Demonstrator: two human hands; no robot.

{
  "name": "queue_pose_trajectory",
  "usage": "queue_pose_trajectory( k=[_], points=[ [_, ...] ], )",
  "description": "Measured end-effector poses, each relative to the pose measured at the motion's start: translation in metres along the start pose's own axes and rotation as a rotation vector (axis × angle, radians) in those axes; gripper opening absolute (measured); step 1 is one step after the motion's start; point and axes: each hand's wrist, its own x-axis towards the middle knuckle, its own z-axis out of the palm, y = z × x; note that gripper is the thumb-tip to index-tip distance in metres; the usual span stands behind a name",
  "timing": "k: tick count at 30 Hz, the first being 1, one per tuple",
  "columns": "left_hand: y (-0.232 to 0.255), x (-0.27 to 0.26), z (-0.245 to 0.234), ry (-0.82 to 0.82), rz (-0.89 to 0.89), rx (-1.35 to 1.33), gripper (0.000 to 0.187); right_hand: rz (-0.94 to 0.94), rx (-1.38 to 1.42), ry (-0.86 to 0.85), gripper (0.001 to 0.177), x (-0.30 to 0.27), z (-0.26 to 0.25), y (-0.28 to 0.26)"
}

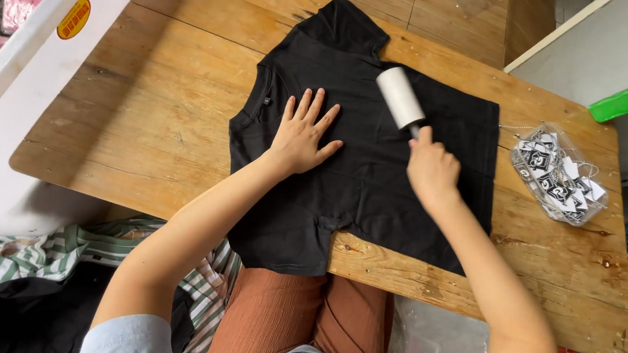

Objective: A person cleans a black t-shirt with a lint roller, folds it, and places it into a clear plastic bag for shipping.

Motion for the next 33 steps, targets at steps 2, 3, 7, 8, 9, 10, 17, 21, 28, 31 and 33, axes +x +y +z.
queue_pose_trajectory(
  k=[2, 3, 7, 8, 9, 10, 17, 21, 28, 31, 33],
  points=[
    [-0.001, -0.001, 0.001, -0.006, -0.004, 0.005, 0.064, 0.074, -0.015, -0.028, 0.034, 0.019, 0.019, 0.027],
    [-0.001, -0.001, 0.001, -0.005, -0.007, 0.008, 0.064, 0.151, 0.024, -0.076, 0.034, 0.028, 0.028, 0.041],
    [0.000, 0.000, 0.001, -0.020, -0.015, 0.029, 0.065, 0.337, 0.091, -0.091, 0.031, 0.057, 0.059, 0.099],
    [0.000, -0.001, 0.000, -0.022, -0.009, 0.029, 0.065, 0.343, 0.091, -0.091, 0.031, 0.055, 0.057, 0.102],
    [0.001, -0.001, -0.001, -0.027, -0.015, 0.032, 0.065, 0.341, 0.054, -0.015, 0.033, 0.053, 0.055, 0.106],
    [0.002, 0.000, -0.002, -0.034, -0.017, 0.035, 0.065, 0.341, 0.016, 0.060, 0.037, 0.050, 0.053, 0.111],
    [0.001, 0.003, -0.001, -0.043, -0.003, 0.030, 0.065, 0.006, -0.172, 0.367, 0.037, -0.058, -0.013, -0.001],
    [0.001, 0.001, -0.001, -0.049, -0.021, 0.011, 0.064, 0.154, -0.106, 0.213, 0.032, -0.039, 0.029, 0.036],
    [0.000, 0.002, 0.001, -0.048, -0.017, 0.015, 0.065, 0.425, -0.031, 0.036, 0.038, -0.018, 0.054, 0.104],
    [0.002, 0.001, -0.001, -0.066, -0.027, 0.007, 0.065, 0.291, -0.116, 0.290, 0.033, -0.079, -0.039, 0.024],
    [0.003, 0.001, -0.003, -0.083, -0.022, 0.017, 0.065, 0.168, -0.157, 0.275, 0.032, -0.122, -0.053, -0.009]
  ],
)
